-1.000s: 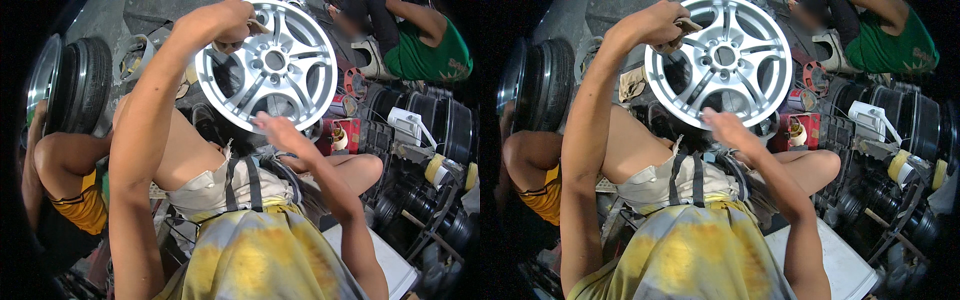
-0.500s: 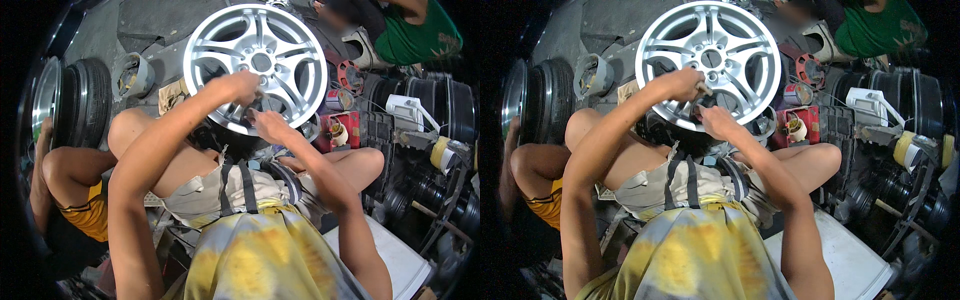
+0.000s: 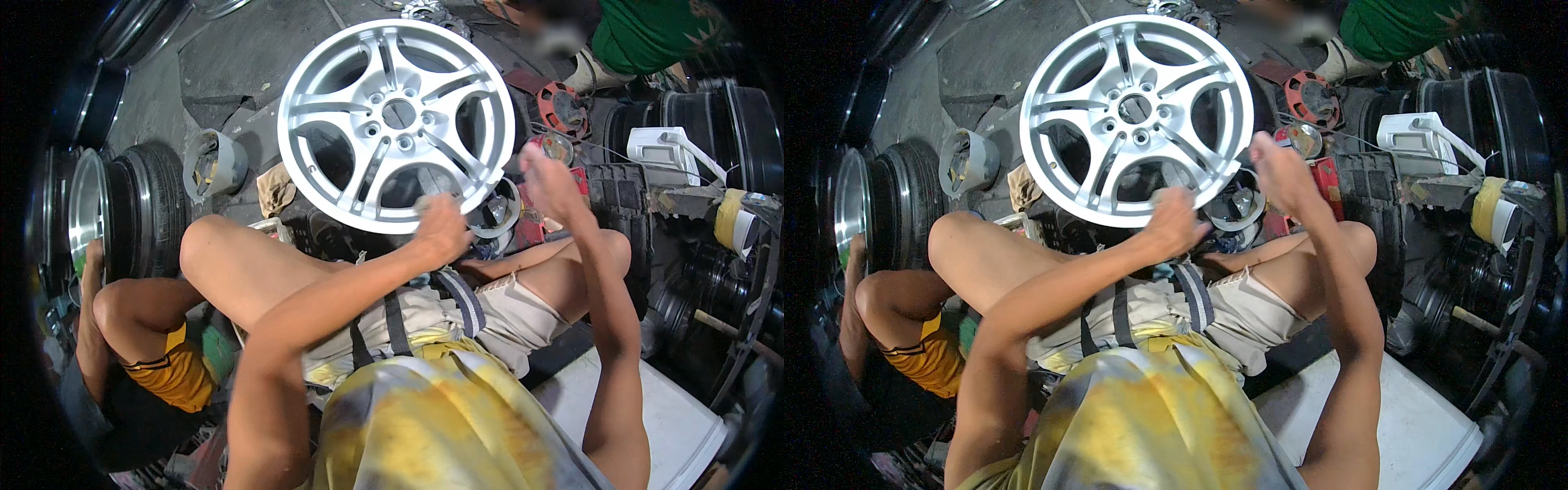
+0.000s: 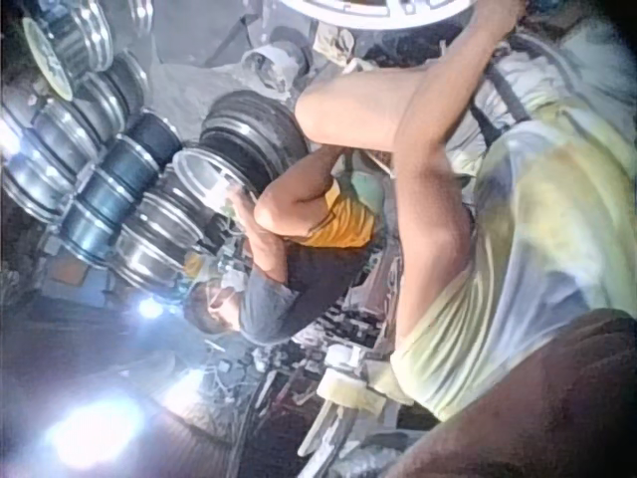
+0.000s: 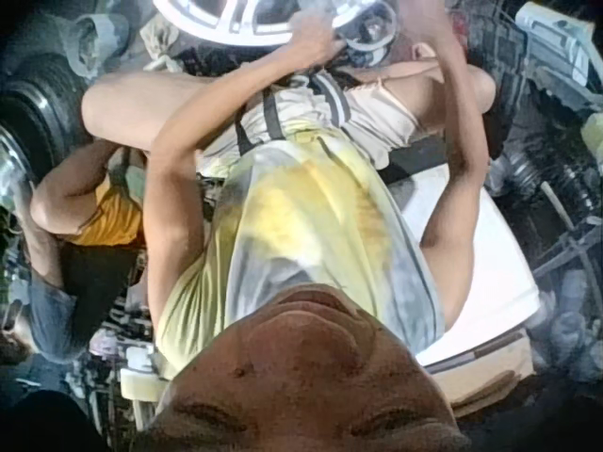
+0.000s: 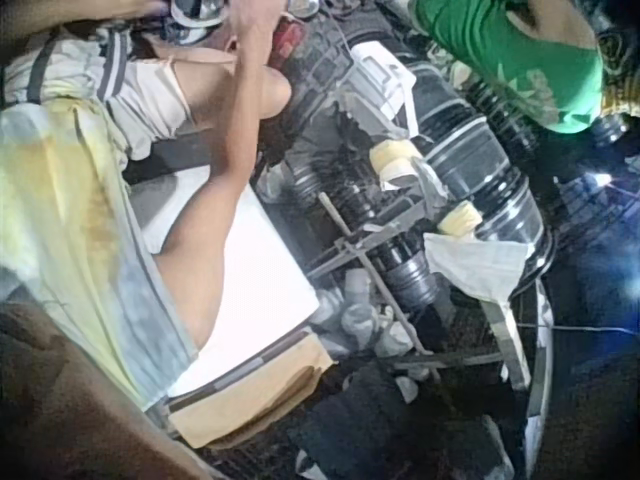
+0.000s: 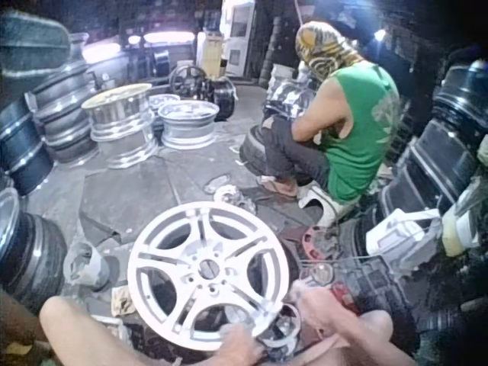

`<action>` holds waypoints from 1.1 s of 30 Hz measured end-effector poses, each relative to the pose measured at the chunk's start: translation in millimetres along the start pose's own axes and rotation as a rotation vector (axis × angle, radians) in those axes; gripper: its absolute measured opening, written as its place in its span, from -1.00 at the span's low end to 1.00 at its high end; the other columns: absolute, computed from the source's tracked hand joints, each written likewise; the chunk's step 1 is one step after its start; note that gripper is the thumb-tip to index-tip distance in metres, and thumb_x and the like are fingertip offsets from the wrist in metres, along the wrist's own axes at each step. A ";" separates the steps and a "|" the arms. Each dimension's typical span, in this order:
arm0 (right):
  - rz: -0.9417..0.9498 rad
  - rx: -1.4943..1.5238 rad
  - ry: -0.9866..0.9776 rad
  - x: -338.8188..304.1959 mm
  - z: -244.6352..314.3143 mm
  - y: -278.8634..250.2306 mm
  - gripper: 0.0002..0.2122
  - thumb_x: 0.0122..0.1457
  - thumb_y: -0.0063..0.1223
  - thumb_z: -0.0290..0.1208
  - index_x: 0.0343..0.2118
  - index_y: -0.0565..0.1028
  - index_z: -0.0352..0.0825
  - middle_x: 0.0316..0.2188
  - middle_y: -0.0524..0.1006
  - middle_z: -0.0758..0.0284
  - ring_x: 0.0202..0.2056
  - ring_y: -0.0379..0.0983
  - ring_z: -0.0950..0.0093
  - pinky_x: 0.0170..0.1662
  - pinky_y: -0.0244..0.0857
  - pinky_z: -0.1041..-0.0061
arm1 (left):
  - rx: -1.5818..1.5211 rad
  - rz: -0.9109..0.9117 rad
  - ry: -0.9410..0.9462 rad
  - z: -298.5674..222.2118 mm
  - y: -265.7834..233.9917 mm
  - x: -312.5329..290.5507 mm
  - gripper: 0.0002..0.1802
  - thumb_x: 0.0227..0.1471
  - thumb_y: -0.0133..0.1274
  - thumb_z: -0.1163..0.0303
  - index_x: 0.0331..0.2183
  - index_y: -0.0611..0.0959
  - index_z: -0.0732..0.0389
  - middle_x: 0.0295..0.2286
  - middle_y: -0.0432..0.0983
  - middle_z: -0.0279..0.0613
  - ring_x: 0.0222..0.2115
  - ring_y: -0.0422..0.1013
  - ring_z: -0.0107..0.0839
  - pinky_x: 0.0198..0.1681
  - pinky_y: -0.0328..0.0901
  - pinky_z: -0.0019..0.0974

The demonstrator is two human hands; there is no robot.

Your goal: The person scrubs a silver car rim with a small abrasive pad while sitting on the floor. They repeatedly rub the spokes and inner barrel of the rim, rotating it to access different areas.

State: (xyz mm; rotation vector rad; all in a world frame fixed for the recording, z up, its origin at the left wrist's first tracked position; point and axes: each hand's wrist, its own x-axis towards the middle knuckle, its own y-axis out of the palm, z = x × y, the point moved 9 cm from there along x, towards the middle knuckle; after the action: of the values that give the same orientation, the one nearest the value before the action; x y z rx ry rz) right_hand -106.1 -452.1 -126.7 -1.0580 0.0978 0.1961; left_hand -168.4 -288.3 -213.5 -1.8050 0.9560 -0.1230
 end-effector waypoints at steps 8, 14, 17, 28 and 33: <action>-0.262 0.444 0.129 -23.4 -34.0 -27.1 -0.88 0.32 -0.20 -0.61 -0.13 0.35 -0.37 -0.28 0.56 0.16 -0.31 0.66 0.31 -0.29 0.44 0.37 | 0.108 0.297 0.069 70.5 17.4 -32.0 -0.29 0.07 0.21 -0.05 -0.08 0.60 0.48 -0.13 0.45 0.17 -0.12 0.38 -0.05 0.02 0.33 -0.02; -0.341 0.430 0.084 -20.0 -40.2 -34.8 -0.67 0.28 -0.05 -0.58 0.11 0.45 -0.40 -0.18 0.61 0.10 -0.24 0.66 0.31 -0.21 0.48 0.42 | -0.219 -0.215 -0.023 10.2 14.9 24.6 -0.57 0.11 0.16 0.23 -0.17 0.61 0.45 -0.18 0.44 0.23 -0.17 0.39 0.14 -0.01 0.31 0.12; -0.264 0.391 0.052 -18.9 -17.7 -34.3 -0.74 0.22 0.09 -0.56 -0.02 0.56 -0.44 -0.23 0.63 0.12 -0.24 0.66 0.32 -0.20 0.50 0.45 | -0.181 -0.356 -0.055 7.7 34.4 29.6 -0.69 0.05 0.08 0.42 -0.19 0.59 0.45 -0.19 0.42 0.29 -0.17 0.39 0.18 -0.02 0.31 0.12; -0.306 0.494 0.127 -14.2 -31.1 -24.9 -0.76 0.25 0.13 -0.45 -0.07 0.56 -0.45 -0.35 0.62 0.06 -0.47 0.59 0.46 -0.35 0.43 0.43 | -0.102 -0.191 0.123 -50.8 -9.0 48.2 -0.50 -0.11 0.00 0.64 -0.05 0.48 0.61 -0.01 0.36 0.32 0.04 0.32 0.12 0.21 0.22 -0.02; -0.300 0.271 0.072 -14.0 -17.6 -31.0 -0.80 0.21 0.17 -0.45 -0.17 0.64 -0.43 -0.36 0.63 0.08 -0.43 0.57 0.39 -0.31 0.37 0.42 | 0.102 -0.602 0.169 -62.0 -10.8 64.8 -0.45 -0.01 -0.05 0.56 0.04 0.43 0.67 0.11 0.26 0.36 0.18 0.21 0.13 0.33 0.08 -0.02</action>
State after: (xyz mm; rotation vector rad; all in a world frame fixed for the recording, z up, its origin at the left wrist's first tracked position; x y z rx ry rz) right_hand -113.1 -483.8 -106.3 -0.7978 0.0282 -0.1249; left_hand -149.2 -375.2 -198.4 -1.9559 0.4791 -0.6952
